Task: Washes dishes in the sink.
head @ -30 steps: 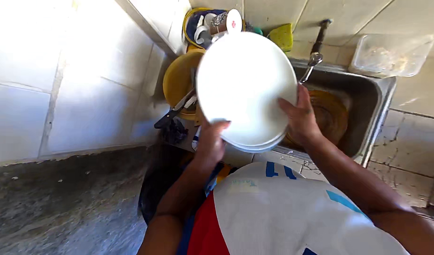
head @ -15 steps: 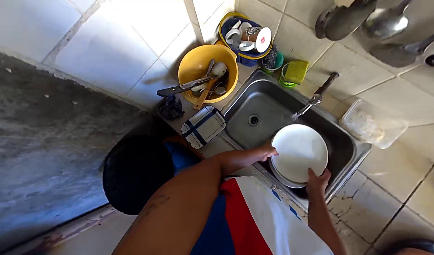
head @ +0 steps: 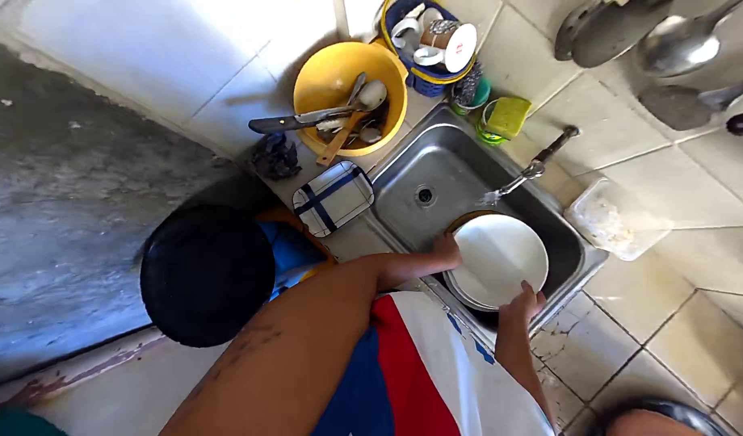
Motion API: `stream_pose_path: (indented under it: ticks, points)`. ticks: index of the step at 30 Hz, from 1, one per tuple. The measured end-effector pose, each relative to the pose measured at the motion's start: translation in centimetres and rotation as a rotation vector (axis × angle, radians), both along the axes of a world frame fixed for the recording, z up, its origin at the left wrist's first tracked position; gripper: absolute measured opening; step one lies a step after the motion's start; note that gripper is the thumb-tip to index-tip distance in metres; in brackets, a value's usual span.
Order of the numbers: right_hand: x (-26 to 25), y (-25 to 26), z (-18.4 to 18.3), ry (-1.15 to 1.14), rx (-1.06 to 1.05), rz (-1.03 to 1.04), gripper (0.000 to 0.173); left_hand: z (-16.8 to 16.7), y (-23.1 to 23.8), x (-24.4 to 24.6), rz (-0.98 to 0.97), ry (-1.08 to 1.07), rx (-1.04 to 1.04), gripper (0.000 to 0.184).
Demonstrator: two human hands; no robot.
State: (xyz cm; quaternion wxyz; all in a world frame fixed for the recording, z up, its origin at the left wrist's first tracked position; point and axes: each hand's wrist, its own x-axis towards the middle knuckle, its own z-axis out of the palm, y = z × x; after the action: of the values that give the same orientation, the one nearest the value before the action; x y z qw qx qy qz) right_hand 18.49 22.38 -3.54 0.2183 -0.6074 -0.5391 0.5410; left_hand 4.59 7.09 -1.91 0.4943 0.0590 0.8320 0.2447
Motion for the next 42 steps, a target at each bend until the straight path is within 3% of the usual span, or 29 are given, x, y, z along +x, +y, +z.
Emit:
stream_pose_path:
  ticks: [3,6,9,11,13,17,19,21,22,25,29,35,39,42]
  points:
    - [-0.1,-0.3,0.6,-0.035,-0.038,-0.050,0.057,0.6,-1.2,-0.3,0.062,-0.092,0.086,0.078]
    - [-0.5,-0.9,1.1,-0.044,-0.039,-0.083,0.062,2.4,-5.1,-1.8,0.152,-0.140,0.360,0.059]
    - [-0.6,-1.7,1.6,-0.090,0.008,-0.061,0.068,4.3,-13.4,-4.1,0.120,0.188,0.451,0.044]
    - [-1.7,-2.4,3.4,-0.151,0.184,0.118,0.069,4.3,-20.5,-5.8,0.142,0.624,0.327,0.037]
    - [-4.5,-3.2,6.4,-0.150,0.445,0.444,0.062,5.0,-27.4,-7.1,0.215,0.871,0.093,0.039]
    - [-18.1,-4.2,12.3,-0.030,0.893,1.065,0.043,4.0,-35.1,-7.3,0.513,0.844,-0.275,0.071]
    - [-26.0,-4.2,13.9,-0.198,0.931,1.301,0.052,2.4,-35.9,-7.5,0.710,0.721,-0.236,0.085]
    - [-32.1,-3.8,13.9,-0.440,0.805,1.363,0.069,1.0,-35.9,-7.9,0.856,0.614,-0.139,0.081]
    - [-34.2,-3.5,13.1,-0.539,0.745,1.352,0.066,0.8,-35.8,-8.2,0.881,0.579,-0.140,0.073]
    - [-38.5,-2.0,10.5,-0.790,0.633,1.459,0.032,0.9,-36.5,-9.1,0.821,0.492,-0.181,0.052]
    - [-41.5,0.8,7.2,-0.831,0.710,1.600,0.026,1.3,-36.0,-8.7,0.872,0.506,-0.153,0.039]
    - [-41.6,0.0,7.6,-0.831,0.748,1.500,0.023,1.5,-33.3,-5.7,1.212,0.600,0.095,0.038]
    - [-41.9,0.7,7.9,-0.791,0.676,1.412,0.031,3.1,-31.5,-3.5,1.356,0.454,0.231,0.044]
    - [-40.9,1.9,9.6,-0.599,0.578,1.213,0.038,5.4,-29.5,-3.0,1.455,0.183,0.394,0.046]
